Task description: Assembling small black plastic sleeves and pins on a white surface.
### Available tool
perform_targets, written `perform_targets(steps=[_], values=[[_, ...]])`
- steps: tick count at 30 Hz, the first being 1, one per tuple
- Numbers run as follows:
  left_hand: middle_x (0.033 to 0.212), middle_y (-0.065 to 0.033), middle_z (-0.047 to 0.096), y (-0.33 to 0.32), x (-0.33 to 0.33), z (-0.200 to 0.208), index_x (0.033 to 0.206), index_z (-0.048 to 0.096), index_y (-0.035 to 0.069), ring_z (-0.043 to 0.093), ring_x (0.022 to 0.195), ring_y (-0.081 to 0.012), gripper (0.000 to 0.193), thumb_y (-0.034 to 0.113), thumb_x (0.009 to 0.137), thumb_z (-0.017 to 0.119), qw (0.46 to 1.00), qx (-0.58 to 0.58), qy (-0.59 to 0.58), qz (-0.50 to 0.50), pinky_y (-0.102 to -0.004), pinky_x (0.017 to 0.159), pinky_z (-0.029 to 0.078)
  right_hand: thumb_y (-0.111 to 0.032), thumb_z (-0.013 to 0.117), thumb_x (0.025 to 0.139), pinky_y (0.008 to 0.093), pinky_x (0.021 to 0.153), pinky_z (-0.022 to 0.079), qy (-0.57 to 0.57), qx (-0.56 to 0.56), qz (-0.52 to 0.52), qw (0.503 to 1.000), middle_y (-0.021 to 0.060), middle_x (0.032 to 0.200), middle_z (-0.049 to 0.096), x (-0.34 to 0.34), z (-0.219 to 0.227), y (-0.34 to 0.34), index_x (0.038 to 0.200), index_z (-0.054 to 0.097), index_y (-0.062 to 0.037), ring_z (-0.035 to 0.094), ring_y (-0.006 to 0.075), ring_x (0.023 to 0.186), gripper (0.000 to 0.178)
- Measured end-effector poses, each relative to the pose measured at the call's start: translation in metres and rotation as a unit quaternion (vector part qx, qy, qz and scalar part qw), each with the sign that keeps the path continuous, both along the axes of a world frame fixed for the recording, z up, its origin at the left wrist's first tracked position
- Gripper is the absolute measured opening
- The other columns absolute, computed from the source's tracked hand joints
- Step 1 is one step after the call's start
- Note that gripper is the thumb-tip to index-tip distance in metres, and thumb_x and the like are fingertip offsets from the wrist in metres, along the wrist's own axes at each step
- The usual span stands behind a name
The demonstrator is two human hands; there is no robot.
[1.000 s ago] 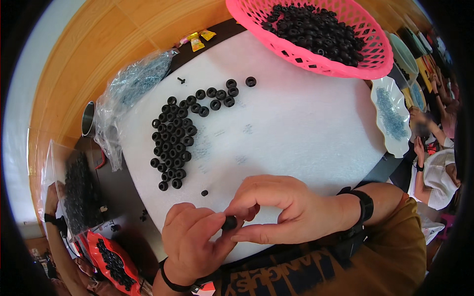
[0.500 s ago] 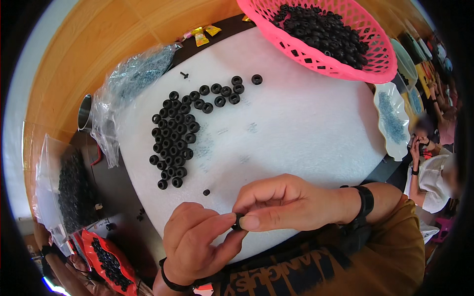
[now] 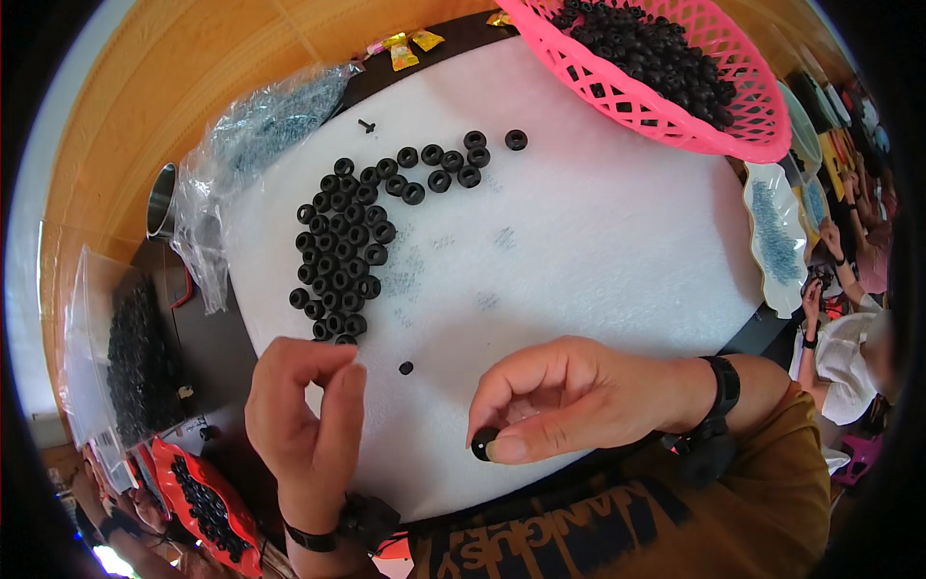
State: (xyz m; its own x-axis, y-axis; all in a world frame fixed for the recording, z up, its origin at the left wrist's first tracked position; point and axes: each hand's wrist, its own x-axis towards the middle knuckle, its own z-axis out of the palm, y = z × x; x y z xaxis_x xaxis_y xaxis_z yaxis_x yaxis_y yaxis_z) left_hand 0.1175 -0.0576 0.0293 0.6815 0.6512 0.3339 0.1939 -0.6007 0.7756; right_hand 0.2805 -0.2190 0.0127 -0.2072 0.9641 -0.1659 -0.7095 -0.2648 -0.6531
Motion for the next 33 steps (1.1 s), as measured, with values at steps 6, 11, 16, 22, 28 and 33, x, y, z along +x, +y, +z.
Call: perform_targets(steps=[6, 11, 16, 22, 28, 33], values=[[0.071, -0.0069, 0.056, 0.003, 0.010, 0.001, 0.081, 0.060, 0.000, 0.051, 0.054, -0.0109, 0.009, -0.006, 0.076, 0.065, 0.993, 0.044, 0.101, -0.051, -0.0224, 0.048, 0.040, -0.009, 0.062, 0.090, 0.0191, 0.078, 0.044, 0.008, -0.021, -0.001, 1.000, -0.0018, 0.094, 0.057, 0.001, -0.004, 0.002, 0.105, 0.057, 0.0001, 0.052, 0.0024, 0.089, 0.019], [0.074, -0.0080, 0.057, 0.002, 0.018, -0.009, 0.085, 0.063, 0.002, 0.055, 0.059, -0.0199, 0.013, -0.002, 0.074, 0.066, 0.985, 0.097, 0.134, -0.055, -0.0302, 0.053, 0.043, -0.009, 0.063, 0.089, 0.0190, 0.077, 0.045, 0.027, -0.047, 0.005, 0.998, -0.0014, 0.093, 0.057, 0.001, -0.003, 0.002, 0.105, 0.057, 0.0006, 0.053, 0.0025, 0.087, 0.020], [0.083, -0.0072, 0.058, -0.001, 0.026, -0.014, 0.093, 0.063, 0.004, 0.058, 0.067, -0.0250, 0.021, 0.008, 0.074, 0.069, 0.951, 0.216, 0.201, -0.091, -0.0350, 0.062, 0.044, -0.003, 0.062, 0.088, 0.0212, 0.082, 0.045, 0.031, -0.065, 0.039, 0.997, 0.0015, 0.101, 0.060, 0.003, -0.007, 0.001, 0.109, 0.057, -0.0003, 0.055, 0.0052, 0.093, 0.021], [0.082, -0.0077, 0.058, -0.001, 0.026, -0.015, 0.093, 0.061, 0.006, 0.058, 0.068, -0.0266, 0.019, 0.009, 0.075, 0.068, 0.954, 0.186, 0.228, -0.058, -0.0366, 0.062, 0.044, -0.003, 0.063, 0.087, 0.0223, 0.079, 0.047, 0.044, -0.050, -0.014, 0.998, 0.0020, 0.096, 0.062, 0.001, -0.010, 0.000, 0.108, 0.058, 0.0001, 0.058, 0.0062, 0.088, 0.021], [0.074, -0.0074, 0.060, -0.006, 0.027, -0.007, 0.084, 0.063, 0.001, 0.056, 0.059, -0.0202, 0.011, -0.001, 0.074, 0.066, 0.989, 0.065, 0.128, -0.026, -0.0292, 0.053, 0.042, -0.012, 0.061, 0.090, 0.0244, 0.075, 0.048, 0.041, -0.058, -0.052, 0.996, 0.0052, 0.092, 0.063, 0.005, -0.003, 0.003, 0.108, 0.057, 0.0005, 0.058, 0.0103, 0.084, 0.022], [0.070, -0.0079, 0.061, -0.019, 0.014, 0.014, 0.085, 0.066, -0.001, 0.054, 0.058, -0.0145, 0.017, -0.007, 0.070, 0.067, 0.994, -0.064, 0.057, -0.073, -0.0254, 0.052, 0.041, -0.012, 0.060, 0.091, 0.0263, 0.075, 0.048, 0.053, -0.051, -0.077, 0.994, 0.0059, 0.092, 0.063, 0.008, -0.004, 0.004, 0.109, 0.058, 0.0006, 0.058, 0.0118, 0.083, 0.022]])
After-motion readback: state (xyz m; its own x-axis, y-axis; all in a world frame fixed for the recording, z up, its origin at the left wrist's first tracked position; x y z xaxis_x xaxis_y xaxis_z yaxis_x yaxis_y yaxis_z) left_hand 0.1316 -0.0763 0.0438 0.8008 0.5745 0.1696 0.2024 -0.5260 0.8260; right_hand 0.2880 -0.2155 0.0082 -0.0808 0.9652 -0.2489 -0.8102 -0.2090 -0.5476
